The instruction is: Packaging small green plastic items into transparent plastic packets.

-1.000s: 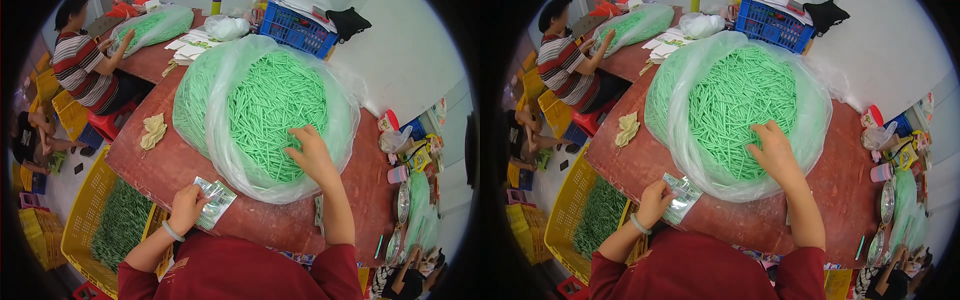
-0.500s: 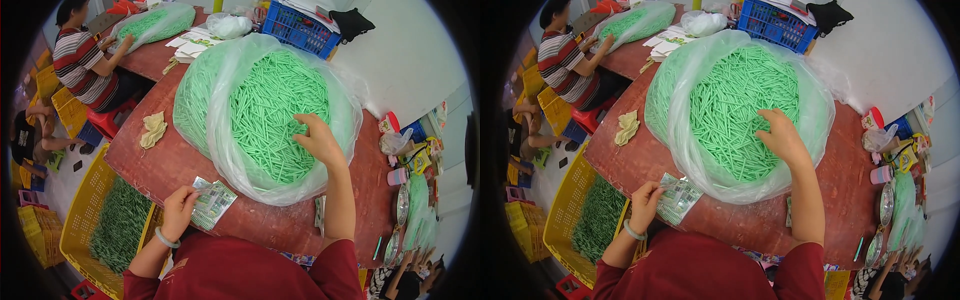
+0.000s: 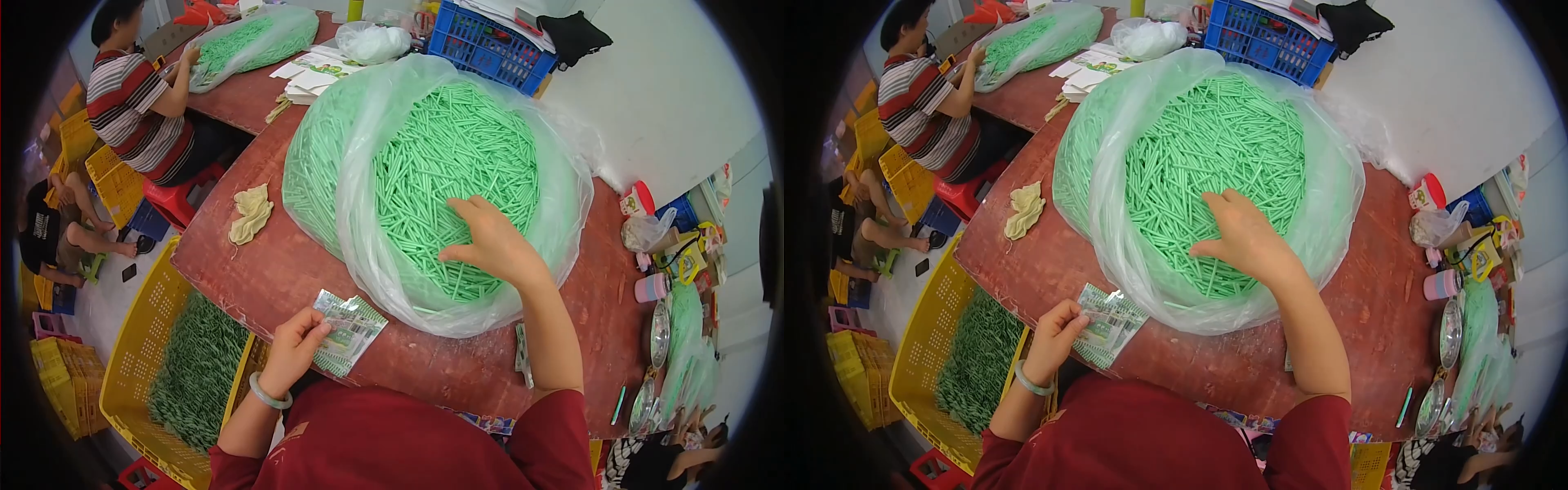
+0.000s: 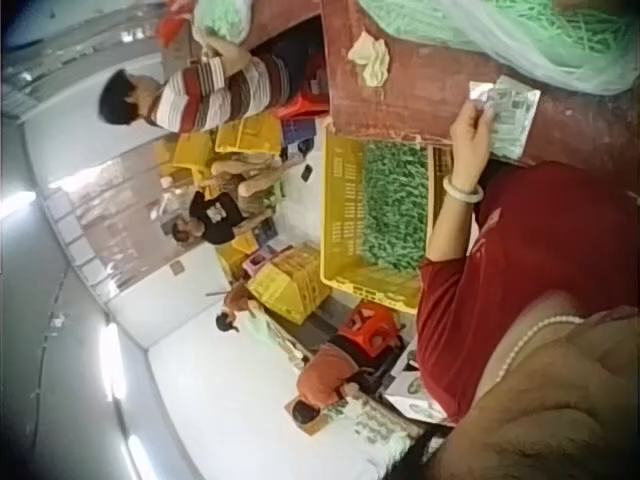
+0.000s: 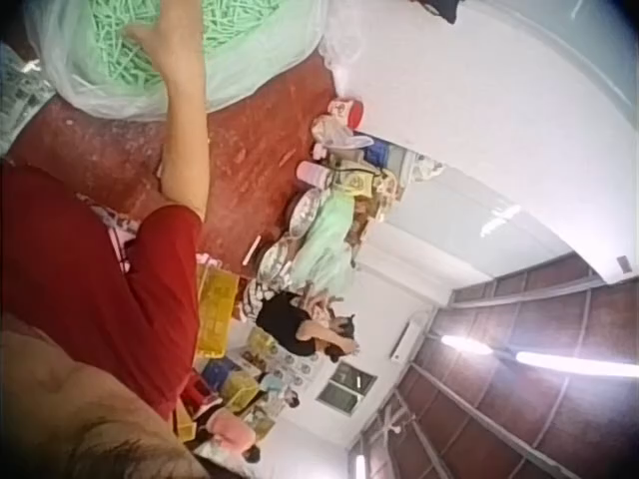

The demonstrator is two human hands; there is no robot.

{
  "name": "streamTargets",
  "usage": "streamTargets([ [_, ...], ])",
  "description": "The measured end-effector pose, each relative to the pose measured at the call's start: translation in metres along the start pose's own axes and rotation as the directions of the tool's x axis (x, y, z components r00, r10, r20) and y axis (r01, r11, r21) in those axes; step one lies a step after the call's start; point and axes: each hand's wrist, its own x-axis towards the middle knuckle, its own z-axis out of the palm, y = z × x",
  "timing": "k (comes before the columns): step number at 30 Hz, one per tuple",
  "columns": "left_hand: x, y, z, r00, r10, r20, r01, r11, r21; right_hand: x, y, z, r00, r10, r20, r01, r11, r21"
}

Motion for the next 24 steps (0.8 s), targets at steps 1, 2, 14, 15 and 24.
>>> streamTargets([
  [1, 0.0, 0.003, -0.001, 1.0, 0.001, 0.0, -0.001, 1.0, 0.0, 0.001, 0.001, 0.0, 1.0, 0.0, 0.0, 0.0, 1.0, -0.001],
  [2, 0.0, 0.007, -0.002, 0.998, -0.03, 0.05, 0.037, 0.989, -0.143, 0.002, 0.003, -0.002, 0.997, 0.072, 0.037, -0.073, 0.997, 0.034],
  [14, -0.002, 0.011, -0.013, 0.912, -0.103, 0.398, 0.352, 0.696, -0.626, 0.004, 0.006, -0.004, 0.99, 0.044, 0.135, -0.044, 0.999, -0.004],
  [15, 0.0, 0.008, -0.014, 0.902, -0.101, 0.419, 0.373, 0.671, -0.64, 0.006, 0.008, -0.004, 0.984, 0.028, 0.177, -0.021, 0.999, -0.043],
  [24, 0.009, 0.028, 0.004, 0.88, -0.022, 0.475, 0.415, 0.524, -0.744, 0.012, -0.011, 0.012, 0.989, 0.078, 0.129, -0.062, 0.99, -0.128],
])
